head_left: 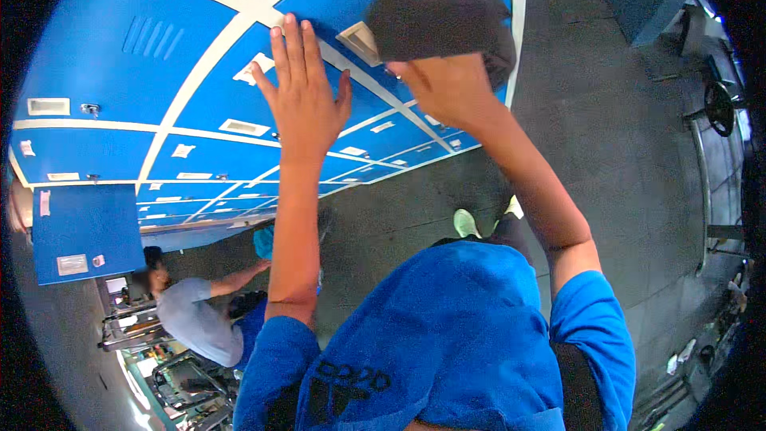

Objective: Cleaning and sanitizing gym lockers with a spray bottle and cloth.

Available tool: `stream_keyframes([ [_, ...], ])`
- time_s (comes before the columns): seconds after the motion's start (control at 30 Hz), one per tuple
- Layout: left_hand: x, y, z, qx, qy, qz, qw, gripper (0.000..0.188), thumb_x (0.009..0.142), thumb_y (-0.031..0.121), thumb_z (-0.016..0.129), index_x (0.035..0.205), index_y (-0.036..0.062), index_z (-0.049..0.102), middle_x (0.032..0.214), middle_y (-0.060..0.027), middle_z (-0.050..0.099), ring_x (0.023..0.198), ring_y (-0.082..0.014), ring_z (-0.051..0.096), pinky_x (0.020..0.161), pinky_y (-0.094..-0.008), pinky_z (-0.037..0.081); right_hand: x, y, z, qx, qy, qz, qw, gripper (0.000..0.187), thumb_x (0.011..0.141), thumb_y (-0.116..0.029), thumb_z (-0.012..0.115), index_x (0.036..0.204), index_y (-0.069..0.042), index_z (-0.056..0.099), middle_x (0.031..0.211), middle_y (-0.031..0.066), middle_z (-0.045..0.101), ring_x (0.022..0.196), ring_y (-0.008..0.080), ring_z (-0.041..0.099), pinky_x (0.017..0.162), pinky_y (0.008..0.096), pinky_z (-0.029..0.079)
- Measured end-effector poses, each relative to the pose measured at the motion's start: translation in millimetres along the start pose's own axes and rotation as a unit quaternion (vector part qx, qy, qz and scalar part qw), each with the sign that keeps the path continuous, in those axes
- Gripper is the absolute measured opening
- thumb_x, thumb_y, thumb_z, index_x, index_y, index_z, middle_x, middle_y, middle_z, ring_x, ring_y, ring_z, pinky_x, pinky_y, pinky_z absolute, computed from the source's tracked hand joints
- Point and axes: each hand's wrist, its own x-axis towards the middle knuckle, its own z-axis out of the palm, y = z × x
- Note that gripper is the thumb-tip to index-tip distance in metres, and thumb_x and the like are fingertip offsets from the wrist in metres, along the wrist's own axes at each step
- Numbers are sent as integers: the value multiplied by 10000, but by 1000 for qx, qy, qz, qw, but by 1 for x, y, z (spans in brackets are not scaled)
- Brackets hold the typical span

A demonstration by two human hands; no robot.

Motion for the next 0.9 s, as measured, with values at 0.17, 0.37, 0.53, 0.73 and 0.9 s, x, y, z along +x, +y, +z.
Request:
stream_keyframes([
  [0.17,1,-6,-7,38,-25,-5,999,778,827,305,684,1498,46,386,1631,-113,257,1515,-345,195,1126,-695,148,31,-14,71,-5,25,-32,999,317,832,-367,682,1077,-167,706,1112,48,678,1098,280,603,1036,651,323],
  [0.37,1,-17,-14,52,-74,19,996,807,794,312,737,1495,83,409,1633,-89,252,1511,-362,193,1125,-695,167,48,-3,59,-51,41,-12,998,448,917,-392,629,1302,-165,615,1345,117,601,1246,322,533,1104,590,241],
  [0.53,7,-11,-7,42,-52,30,997,824,819,396,711,1492,45,391,1637,-133,227,1509,-410,151,1124,-709,142,61,19,48,-193,144,122,963,437,897,-483,594,987,-68,698,996,153,689,1027,336,600,1019,709,265],
  [0.73,2,-12,-3,43,-60,43,996,749,825,309,706,1471,42,438,1612,-130,275,1502,-409,183,1125,-692,171,44,-12,89,-73,172,-85,979,361,908,-409,543,979,-135,767,950,110,728,996,324,643,1018,715,297],
  [0.9,5,-10,-8,40,-45,19,998,791,828,321,692,1503,40,393,1648,-95,213,1512,-383,171,1126,-704,146,71,26,24,-241,-35,295,924,563,890,-515,542,884,5,757,970,246,710,990,448,639,1009,678,318],
])
